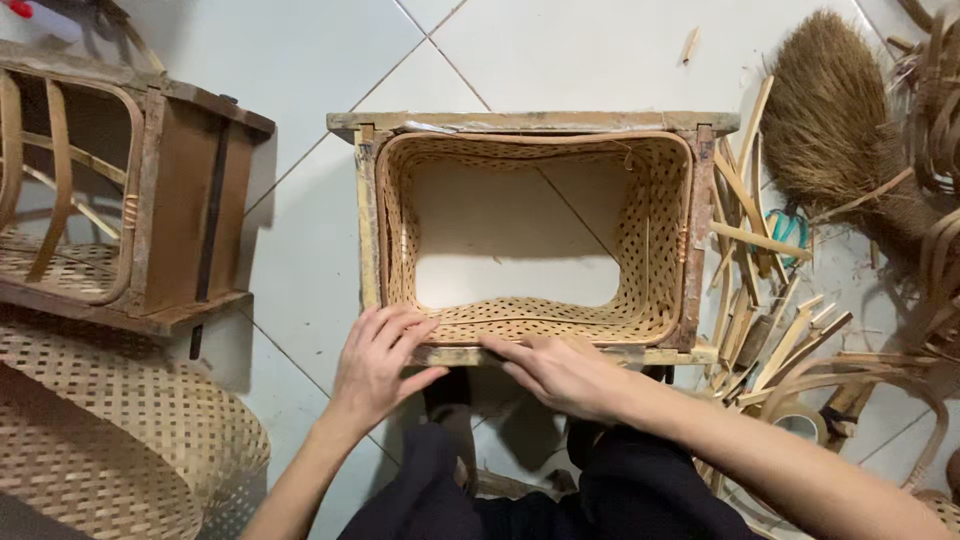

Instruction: The person sits on the floor fitting a woven bamboo panel into a wooden basket frame, pressing and tucking its edges along the rim. They then bend thin bamboo strips across the basket opening and use a small knife to trim and secure the strips in place.

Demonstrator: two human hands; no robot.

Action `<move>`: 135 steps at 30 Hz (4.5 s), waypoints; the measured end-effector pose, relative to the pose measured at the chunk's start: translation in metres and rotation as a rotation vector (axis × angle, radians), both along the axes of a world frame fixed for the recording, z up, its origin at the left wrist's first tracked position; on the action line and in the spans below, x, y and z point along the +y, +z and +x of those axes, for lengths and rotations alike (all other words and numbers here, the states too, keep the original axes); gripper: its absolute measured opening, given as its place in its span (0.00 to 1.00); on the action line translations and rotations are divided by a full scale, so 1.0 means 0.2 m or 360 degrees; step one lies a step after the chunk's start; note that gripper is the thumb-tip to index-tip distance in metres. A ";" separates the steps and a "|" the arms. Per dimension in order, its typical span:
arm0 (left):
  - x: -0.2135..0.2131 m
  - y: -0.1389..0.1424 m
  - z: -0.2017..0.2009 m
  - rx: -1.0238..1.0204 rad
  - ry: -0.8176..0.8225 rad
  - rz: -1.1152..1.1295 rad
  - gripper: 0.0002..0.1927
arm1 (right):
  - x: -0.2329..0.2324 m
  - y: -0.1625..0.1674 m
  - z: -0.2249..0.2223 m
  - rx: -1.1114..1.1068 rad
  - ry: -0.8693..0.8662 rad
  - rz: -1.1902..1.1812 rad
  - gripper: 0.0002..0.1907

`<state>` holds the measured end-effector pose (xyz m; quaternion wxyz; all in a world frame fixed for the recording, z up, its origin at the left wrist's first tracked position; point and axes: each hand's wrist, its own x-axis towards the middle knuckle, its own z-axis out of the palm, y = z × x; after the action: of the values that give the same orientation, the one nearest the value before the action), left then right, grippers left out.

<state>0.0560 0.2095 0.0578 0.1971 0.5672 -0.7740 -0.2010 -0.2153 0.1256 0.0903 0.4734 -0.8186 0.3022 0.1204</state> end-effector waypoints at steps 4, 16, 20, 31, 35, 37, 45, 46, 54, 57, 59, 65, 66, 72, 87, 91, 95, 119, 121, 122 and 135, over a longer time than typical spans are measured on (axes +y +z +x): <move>0.07 -0.05 0.04 -0.0193 -0.0003 0.0108 0.28 | -0.04 -0.08 0.13 0.0191 0.0081 0.0219 0.26; 0.10 -0.11 0.07 -0.0053 0.0030 -0.0010 0.27 | 0.05 -0.12 0.16 0.0145 -0.0020 -0.0263 0.24; 0.11 -0.12 0.06 -0.0023 0.0041 -0.0079 0.27 | 0.12 -0.08 0.15 0.0071 -0.0117 -0.0386 0.27; 0.07 -0.07 -0.05 -0.0401 -0.0036 0.0222 0.36 | 0.10 -0.08 -0.14 -0.0198 -0.0369 -0.0747 0.28; 0.00 -0.10 -0.36 -0.0077 -0.0375 0.0085 0.41 | 0.01 -0.03 -0.62 0.0343 -0.1315 -0.0369 0.14; -0.03 -0.14 -0.55 0.0148 -0.0468 0.0077 0.31 | 0.03 -0.05 -0.78 0.0507 -0.1477 -0.0411 0.10; -0.14 -0.24 -0.85 0.0597 -0.0248 0.0280 0.10 | 0.20 -0.23 -0.92 0.0522 -0.1323 -0.0614 0.11; -0.14 -0.23 -0.85 0.0641 -0.0224 0.0221 0.09 | 0.21 -0.24 -0.91 0.0600 -0.1309 -0.0607 0.12; -0.13 -0.21 -0.85 0.0648 -0.0242 0.0178 0.09 | 0.16 -0.16 -0.96 0.0356 -0.1697 0.0359 0.14; -0.13 -0.20 -0.85 0.0621 -0.0227 0.0230 0.10 | 0.12 -0.12 -0.98 -0.0002 -0.1758 0.0681 0.14; -0.13 -0.20 -0.85 0.0611 -0.0215 0.0251 0.09 | 0.12 -0.11 -0.98 0.0307 -0.1686 0.0472 0.14; -0.12 -0.22 -0.85 0.0610 -0.0249 0.0285 0.09 | 0.13 -0.12 -0.97 0.0458 -0.1255 -0.0223 0.12; -0.14 -0.22 -0.85 0.0610 -0.0278 0.0344 0.09 | 0.12 -0.12 -0.98 0.0442 -0.1226 -0.0262 0.12; -0.57 -0.24 -0.66 0.0330 -0.0378 -0.0069 0.13 | -0.04 -0.09 -1.07 0.0821 -0.0815 -0.0271 0.13; -1.22 -0.19 -0.52 -0.0045 -0.0070 -0.0268 0.19 | -0.18 -0.43 -1.24 0.0061 -0.2110 -0.0186 0.12; -1.23 -0.15 -0.47 0.0076 -0.0218 -0.0369 0.21 | -0.05 -0.57 -1.24 -0.0049 -0.2319 0.0070 0.14; -1.18 -0.12 -0.40 0.0219 -0.0198 -0.0167 0.14 | 0.03 -0.55 -1.25 0.0052 -0.2205 -0.0186 0.12; -1.18 -0.18 -0.39 0.0351 0.0062 -0.0039 0.10 | -1.05 -0.29 -0.48 0.0276 0.0123 -0.2166 0.06; -1.18 -0.18 -0.39 0.0327 0.0056 -0.0071 0.10 | -1.06 -0.30 -0.43 0.0247 0.0124 -0.2143 0.07; -1.18 -0.18 -0.39 0.0310 0.0049 -0.0093 0.10 | -1.06 -0.31 -0.41 0.0236 0.0125 -0.2130 0.07; -1.17 -0.21 -0.36 0.0098 -0.0074 -0.0305 0.27 | -1.29 -0.14 -0.37 0.0238 0.0148 -0.1082 0.20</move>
<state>-0.0169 -0.0251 0.0162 0.2696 0.5211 -0.7962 -0.1479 -0.2885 -0.1324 0.0619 0.1445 -0.9312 0.3212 0.0938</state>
